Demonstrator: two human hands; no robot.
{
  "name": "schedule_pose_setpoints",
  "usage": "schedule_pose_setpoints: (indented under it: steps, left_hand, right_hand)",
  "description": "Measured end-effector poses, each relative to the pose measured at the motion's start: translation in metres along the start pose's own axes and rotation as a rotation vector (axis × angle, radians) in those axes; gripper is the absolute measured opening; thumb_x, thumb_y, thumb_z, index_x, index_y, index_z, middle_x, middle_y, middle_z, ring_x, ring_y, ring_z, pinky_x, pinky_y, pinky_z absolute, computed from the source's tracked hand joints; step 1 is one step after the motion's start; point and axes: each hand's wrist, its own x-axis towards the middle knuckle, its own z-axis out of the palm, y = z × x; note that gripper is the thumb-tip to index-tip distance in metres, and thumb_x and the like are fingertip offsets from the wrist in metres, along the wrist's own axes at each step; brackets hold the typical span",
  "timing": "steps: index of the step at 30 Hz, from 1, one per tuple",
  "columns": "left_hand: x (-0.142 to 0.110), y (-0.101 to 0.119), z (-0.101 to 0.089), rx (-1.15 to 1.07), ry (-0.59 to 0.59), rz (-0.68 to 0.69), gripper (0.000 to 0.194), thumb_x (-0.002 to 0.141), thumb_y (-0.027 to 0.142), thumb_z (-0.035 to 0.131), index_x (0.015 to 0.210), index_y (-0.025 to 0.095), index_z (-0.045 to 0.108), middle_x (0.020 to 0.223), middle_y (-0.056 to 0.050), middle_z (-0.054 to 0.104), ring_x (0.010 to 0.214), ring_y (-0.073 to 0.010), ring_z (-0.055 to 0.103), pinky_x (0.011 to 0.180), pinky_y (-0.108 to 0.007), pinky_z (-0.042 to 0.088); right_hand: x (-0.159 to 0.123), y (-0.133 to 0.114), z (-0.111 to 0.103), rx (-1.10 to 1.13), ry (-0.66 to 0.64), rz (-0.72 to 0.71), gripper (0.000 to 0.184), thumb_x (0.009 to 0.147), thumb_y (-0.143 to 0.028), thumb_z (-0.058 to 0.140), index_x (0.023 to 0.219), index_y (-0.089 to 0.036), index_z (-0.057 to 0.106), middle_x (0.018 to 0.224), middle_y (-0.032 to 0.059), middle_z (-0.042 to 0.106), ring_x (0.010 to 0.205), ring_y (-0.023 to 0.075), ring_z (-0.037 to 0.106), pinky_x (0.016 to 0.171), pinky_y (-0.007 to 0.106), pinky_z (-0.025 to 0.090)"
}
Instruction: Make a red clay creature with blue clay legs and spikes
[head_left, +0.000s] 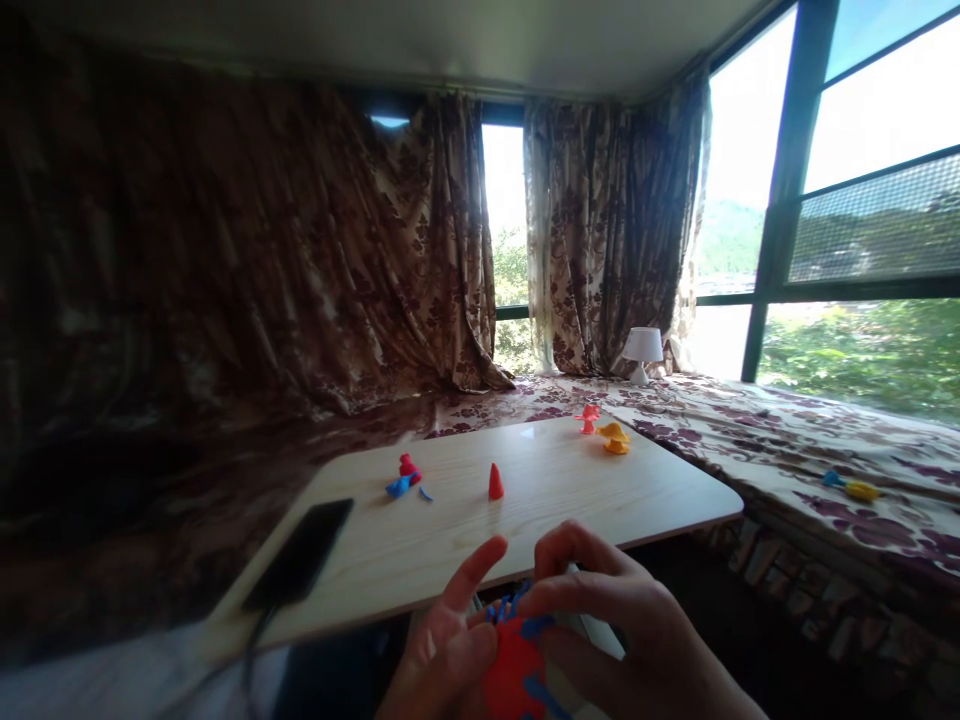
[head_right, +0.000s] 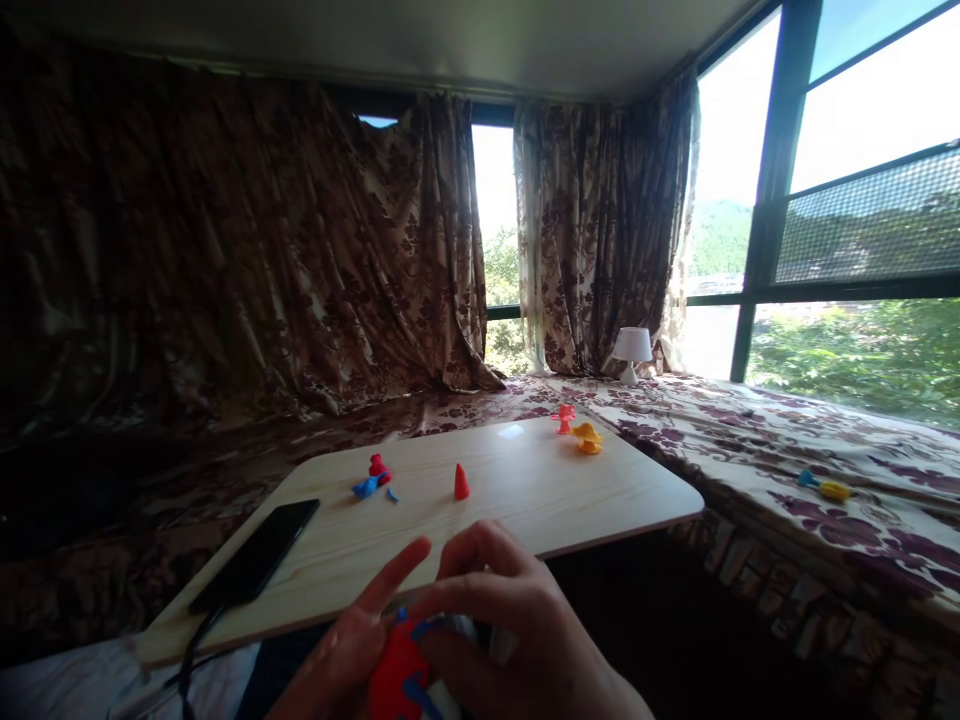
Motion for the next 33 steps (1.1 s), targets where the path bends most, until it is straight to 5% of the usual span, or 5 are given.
schedule_pose_setpoints:
  steps: [11, 18, 25, 29, 33]
  left_hand:
    - [0.002, -0.005, 0.003, -0.019, 0.026, -0.027, 0.053, 0.068, 0.020, 0.074, 0.119, 0.022, 0.060, 0.085, -0.008, 0.073, 0.075, -0.0161, 0.068, 0.068, -0.023, 0.047]
    - [0.004, -0.002, 0.003, -0.038, 0.045, -0.045, 0.050, 0.067, 0.019, 0.076, 0.115, 0.023, 0.064, 0.075, -0.003, 0.072, 0.066, -0.0129, 0.066, 0.071, -0.027, 0.048]
    - [0.004, -0.003, -0.003, -0.018, 0.021, -0.060, 0.054, 0.068, 0.021, 0.075, 0.120, 0.023, 0.060, 0.085, -0.006, 0.073, 0.071, -0.0143, 0.068, 0.074, -0.026, 0.048]
    - [0.002, -0.005, -0.004, 0.065, 0.132, -0.019, 0.074, 0.067, 0.022, 0.076, 0.134, 0.023, 0.045, 0.090, -0.007, 0.073, 0.077, -0.0185, 0.069, 0.078, -0.029, 0.049]
    - [0.000, -0.008, 0.008, 0.228, 0.316, 0.188, 0.090, 0.067, 0.020, 0.076, 0.143, 0.028, 0.028, 0.079, -0.002, 0.071, 0.071, -0.0173, 0.066, 0.074, -0.029, 0.049]
  right_hand:
    - [0.003, -0.002, -0.001, -0.087, -0.039, -0.051, 0.012, 0.084, -0.011, 0.059, 0.080, -0.021, 0.065, 0.086, 0.0017, 0.055, 0.086, 0.0148, 0.056, 0.082, 0.023, 0.047]
    - [-0.001, -0.005, -0.009, -0.076, 0.040, -0.010, 0.022, 0.089, -0.012, 0.052, 0.102, -0.026, 0.063, 0.106, 0.0030, 0.054, 0.098, 0.0138, 0.057, 0.085, 0.020, 0.047]
    - [0.002, -0.003, -0.004, -0.077, 0.031, 0.024, 0.013, 0.079, -0.008, 0.062, 0.079, -0.021, 0.064, 0.098, 0.0020, 0.056, 0.091, 0.0131, 0.059, 0.084, 0.018, 0.048]
    - [0.000, 0.001, -0.005, -0.103, 0.079, 0.005, 0.011, 0.087, -0.015, 0.056, 0.089, -0.022, 0.064, 0.104, 0.0044, 0.058, 0.098, 0.0160, 0.059, 0.088, 0.021, 0.047]
    - [-0.001, 0.005, -0.006, -0.114, 0.134, 0.066, 0.012, 0.092, -0.026, 0.052, 0.096, -0.022, 0.063, 0.106, 0.0059, 0.059, 0.100, 0.0176, 0.058, 0.090, 0.023, 0.047]
